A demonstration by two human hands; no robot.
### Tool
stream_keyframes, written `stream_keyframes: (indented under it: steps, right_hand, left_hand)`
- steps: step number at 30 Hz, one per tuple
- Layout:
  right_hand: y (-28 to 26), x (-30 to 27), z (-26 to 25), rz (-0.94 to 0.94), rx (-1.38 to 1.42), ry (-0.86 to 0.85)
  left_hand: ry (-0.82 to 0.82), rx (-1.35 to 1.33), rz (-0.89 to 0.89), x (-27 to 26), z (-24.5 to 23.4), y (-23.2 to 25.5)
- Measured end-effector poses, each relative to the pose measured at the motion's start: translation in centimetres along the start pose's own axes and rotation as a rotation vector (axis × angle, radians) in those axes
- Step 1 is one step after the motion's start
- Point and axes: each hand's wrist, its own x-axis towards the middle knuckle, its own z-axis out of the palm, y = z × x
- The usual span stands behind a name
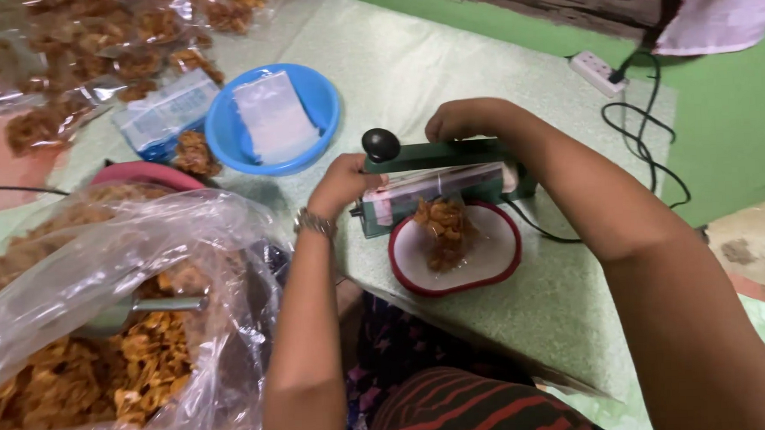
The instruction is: Scoop snacks from a bulk bag into smaller plastic bags, weigh them, and seal them with a heat sealer
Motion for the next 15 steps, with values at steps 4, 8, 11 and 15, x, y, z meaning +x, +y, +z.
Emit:
stream_keyframes:
  steps: [4, 8, 11, 15]
  right_hand:
    - [0.0, -3.1, 1.4, -0.048, 0.087, 0.069]
    - [-0.9, -2.1, 3.1, 0.01, -0.215, 0.183]
    - [-1.0, -1.6, 3.6, 0.034, -0.318, 0.209]
    - [1.4, -0.1, 3.8, 0.001, -0.354, 0.302]
  left_hand:
    - [-0.188, -0.023, -0.025, 2.3, -0.3, -0.3]
    - [-0.306, -0.155, -0.238, 5.0, -0.7, -3.7]
    - [-0.31, -0.209, -0.239, 4.7, -0.6, -2.9]
    - [-0.304, -0.301, -0.207, 4.3, -1.1, -2.1]
